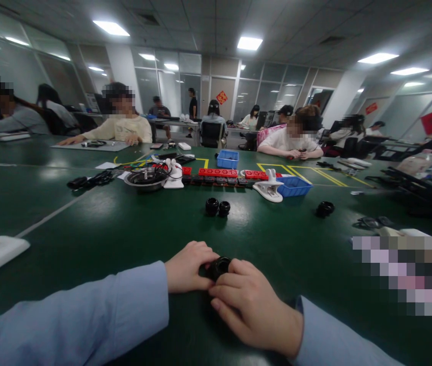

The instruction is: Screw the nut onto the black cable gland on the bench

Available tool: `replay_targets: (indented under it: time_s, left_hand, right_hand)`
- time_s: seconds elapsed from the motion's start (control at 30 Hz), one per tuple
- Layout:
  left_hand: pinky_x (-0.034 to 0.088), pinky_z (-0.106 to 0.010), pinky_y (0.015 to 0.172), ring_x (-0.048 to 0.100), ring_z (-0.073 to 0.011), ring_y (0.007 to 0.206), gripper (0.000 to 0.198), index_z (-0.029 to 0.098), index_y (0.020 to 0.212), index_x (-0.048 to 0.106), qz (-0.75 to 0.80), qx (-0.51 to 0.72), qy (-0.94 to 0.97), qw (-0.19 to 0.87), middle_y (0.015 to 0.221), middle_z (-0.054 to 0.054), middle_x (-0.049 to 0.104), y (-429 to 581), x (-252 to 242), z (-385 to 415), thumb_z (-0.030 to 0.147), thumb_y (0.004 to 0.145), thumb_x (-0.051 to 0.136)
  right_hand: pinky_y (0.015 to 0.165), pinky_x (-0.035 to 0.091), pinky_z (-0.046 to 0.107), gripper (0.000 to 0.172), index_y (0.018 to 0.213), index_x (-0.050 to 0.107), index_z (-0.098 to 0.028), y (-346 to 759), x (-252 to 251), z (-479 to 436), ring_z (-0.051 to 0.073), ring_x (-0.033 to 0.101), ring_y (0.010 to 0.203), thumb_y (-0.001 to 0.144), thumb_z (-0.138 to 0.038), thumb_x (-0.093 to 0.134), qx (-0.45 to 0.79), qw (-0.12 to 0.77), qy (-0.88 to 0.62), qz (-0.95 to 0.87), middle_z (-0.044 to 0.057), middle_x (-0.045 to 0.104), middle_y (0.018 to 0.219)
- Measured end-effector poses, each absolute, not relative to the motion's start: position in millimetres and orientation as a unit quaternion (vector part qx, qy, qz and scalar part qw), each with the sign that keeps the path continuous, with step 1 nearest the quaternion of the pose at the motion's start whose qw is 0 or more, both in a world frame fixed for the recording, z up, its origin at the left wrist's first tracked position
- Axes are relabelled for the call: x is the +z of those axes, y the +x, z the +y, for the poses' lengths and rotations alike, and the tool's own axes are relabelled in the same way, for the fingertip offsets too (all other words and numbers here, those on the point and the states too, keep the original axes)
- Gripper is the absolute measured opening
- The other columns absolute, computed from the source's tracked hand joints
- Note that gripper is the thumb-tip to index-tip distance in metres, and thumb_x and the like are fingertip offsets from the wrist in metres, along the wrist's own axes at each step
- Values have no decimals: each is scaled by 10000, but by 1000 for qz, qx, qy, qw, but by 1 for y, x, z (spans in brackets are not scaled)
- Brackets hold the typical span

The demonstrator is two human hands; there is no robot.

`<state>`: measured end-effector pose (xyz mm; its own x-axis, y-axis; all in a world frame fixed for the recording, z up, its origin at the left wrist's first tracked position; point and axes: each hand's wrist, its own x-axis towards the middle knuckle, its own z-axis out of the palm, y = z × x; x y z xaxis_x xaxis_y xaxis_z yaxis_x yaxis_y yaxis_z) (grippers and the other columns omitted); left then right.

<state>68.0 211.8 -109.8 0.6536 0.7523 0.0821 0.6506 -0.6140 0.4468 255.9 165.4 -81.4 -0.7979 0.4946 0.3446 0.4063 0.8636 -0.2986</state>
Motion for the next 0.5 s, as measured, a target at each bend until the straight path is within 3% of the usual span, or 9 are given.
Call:
replay_targets:
  time_s: [0.17, 0.2, 0.27, 0.33, 0.5]
  left_hand:
    - [316, -273, 699, 490, -166, 764, 344, 183, 819, 573, 386, 145, 888, 203, 761, 19, 556, 66, -111, 213, 475, 700, 710]
    - [319, -276, 706, 494, -171, 776, 362, 185, 840, 581, 386, 143, 888, 205, 773, 16, 563, 65, -110, 213, 487, 693, 713]
    - [323, -282, 715, 501, -179, 790, 385, 185, 863, 594, 388, 133, 888, 206, 784, 10, 570, 65, -109, 213, 491, 673, 729]
    - [327, -286, 716, 506, -183, 788, 393, 186, 875, 604, 390, 124, 889, 205, 782, 6, 573, 65, -107, 212, 491, 665, 735]
    - [340, -297, 740, 518, -194, 819, 408, 194, 917, 605, 392, 125, 887, 210, 832, 2, 596, 66, -105, 211, 481, 662, 740]
  right_hand:
    - [630, 358, 319, 409, 613, 591, -156, 266, -88, 186, 151, 420, 593, 930, -260, 354, 97, 233, -298, -920, 38, 581, 615]
    - [646, 375, 317, 394, 643, 607, -155, 270, -90, 194, 161, 454, 625, 934, -276, 370, 100, 238, -340, -904, 43, 599, 644]
    - [741, 412, 340, 265, 904, 651, -137, 278, -94, 212, 206, 528, 816, 926, -286, 433, 96, 232, -441, -862, 74, 652, 892]
    - [839, 412, 383, 286, 1090, 602, -94, 284, -98, 227, 244, 527, 956, 923, -275, 456, 93, 212, -506, -831, 113, 620, 1073]
    - [894, 406, 405, 278, 1113, 587, -95, 284, -101, 226, 242, 522, 1004, 905, -258, 502, 103, 221, -489, -837, 105, 609, 1087]
